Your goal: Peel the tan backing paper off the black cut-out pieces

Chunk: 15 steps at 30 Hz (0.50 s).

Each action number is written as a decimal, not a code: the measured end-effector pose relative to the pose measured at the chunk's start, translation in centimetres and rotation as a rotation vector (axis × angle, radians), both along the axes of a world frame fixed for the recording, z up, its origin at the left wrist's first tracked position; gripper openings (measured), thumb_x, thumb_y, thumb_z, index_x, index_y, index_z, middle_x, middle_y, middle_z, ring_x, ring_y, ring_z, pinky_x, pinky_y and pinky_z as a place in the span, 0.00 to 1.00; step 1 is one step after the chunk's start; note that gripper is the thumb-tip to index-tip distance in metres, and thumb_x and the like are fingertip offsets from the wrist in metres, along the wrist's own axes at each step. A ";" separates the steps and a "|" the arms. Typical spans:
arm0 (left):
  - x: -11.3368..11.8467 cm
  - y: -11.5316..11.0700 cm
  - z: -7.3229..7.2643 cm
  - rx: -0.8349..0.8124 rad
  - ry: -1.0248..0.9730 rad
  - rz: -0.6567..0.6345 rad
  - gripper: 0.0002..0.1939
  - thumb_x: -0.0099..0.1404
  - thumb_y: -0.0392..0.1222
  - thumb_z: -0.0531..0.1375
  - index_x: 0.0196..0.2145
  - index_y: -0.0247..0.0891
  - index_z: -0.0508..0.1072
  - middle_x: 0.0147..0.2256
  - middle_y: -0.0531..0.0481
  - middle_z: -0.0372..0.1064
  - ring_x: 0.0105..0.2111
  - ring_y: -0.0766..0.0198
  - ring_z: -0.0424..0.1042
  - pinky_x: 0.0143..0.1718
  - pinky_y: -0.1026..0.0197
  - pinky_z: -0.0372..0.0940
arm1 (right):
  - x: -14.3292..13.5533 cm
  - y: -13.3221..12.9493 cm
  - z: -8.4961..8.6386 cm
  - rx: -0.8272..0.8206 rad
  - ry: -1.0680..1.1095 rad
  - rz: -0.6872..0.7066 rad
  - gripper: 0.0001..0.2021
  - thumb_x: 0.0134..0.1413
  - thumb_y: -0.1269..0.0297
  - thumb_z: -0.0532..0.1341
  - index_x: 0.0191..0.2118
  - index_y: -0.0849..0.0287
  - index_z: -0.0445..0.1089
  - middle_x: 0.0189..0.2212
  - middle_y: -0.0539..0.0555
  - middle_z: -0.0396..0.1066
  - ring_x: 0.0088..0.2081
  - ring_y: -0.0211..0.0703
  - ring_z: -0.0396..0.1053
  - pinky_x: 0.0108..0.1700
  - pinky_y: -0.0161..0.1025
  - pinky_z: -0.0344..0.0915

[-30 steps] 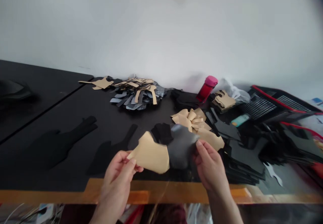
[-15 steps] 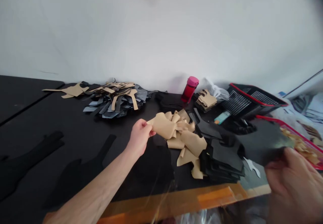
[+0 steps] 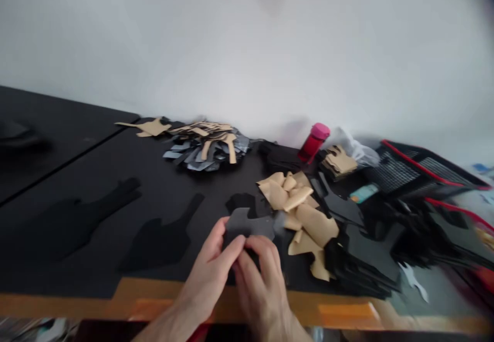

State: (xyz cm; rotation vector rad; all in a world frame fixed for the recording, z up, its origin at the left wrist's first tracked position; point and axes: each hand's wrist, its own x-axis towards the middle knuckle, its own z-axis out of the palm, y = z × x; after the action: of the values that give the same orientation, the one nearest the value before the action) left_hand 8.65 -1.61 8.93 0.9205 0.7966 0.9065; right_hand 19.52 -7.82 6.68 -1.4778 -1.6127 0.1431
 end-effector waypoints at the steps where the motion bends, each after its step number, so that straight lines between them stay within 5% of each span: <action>1: -1.8 -0.2 -0.9 -0.039 0.034 0.123 0.18 0.59 0.46 0.61 0.47 0.45 0.67 0.43 0.49 0.71 0.46 0.55 0.70 0.51 0.52 0.63 | -1.7 0.1 -0.6 -0.007 -0.025 0.030 0.17 0.55 0.71 0.57 0.49 0.46 0.69 0.47 0.55 0.65 0.49 0.56 0.64 0.51 0.53 0.66; 4: -6.8 -0.8 -2.9 -0.120 0.064 0.345 0.18 0.59 0.45 0.61 0.47 0.45 0.68 0.43 0.48 0.72 0.46 0.54 0.71 0.50 0.52 0.64 | -4.2 0.3 -1.7 0.097 -0.174 0.008 0.15 0.54 0.71 0.58 0.46 0.49 0.72 0.48 0.58 0.60 0.47 0.57 0.63 0.46 0.56 0.67; 7: -10.6 -1.7 -3.5 -0.158 0.017 0.378 0.18 0.60 0.44 0.60 0.48 0.43 0.69 0.45 0.47 0.72 0.47 0.55 0.70 0.50 0.53 0.64 | -4.7 1.7 -2.3 0.063 -0.095 0.073 0.13 0.56 0.70 0.57 0.46 0.52 0.71 0.47 0.59 0.61 0.46 0.51 0.65 0.43 0.48 0.70; 11: -13.4 -3.2 -3.8 -0.163 0.069 0.305 0.19 0.61 0.43 0.59 0.50 0.41 0.68 0.47 0.45 0.72 0.47 0.56 0.71 0.49 0.55 0.65 | -6.1 3.1 -2.5 -0.130 0.115 0.344 0.11 0.59 0.70 0.55 0.46 0.54 0.69 0.38 0.56 0.68 0.38 0.42 0.71 0.36 0.34 0.71; 15: -15.0 -3.4 -4.9 -0.022 0.380 0.381 0.22 0.63 0.45 0.57 0.54 0.43 0.62 0.45 0.46 0.72 0.45 0.59 0.71 0.46 0.57 0.65 | -8.2 3.1 -2.7 -0.161 0.159 0.335 0.10 0.59 0.68 0.55 0.45 0.54 0.70 0.36 0.55 0.70 0.36 0.42 0.72 0.32 0.32 0.71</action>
State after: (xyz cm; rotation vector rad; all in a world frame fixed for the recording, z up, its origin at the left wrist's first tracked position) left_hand -6.31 -5.00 4.00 0.9513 1.3379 1.0623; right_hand 11.34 -4.74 4.00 -1.2674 -1.7372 0.5774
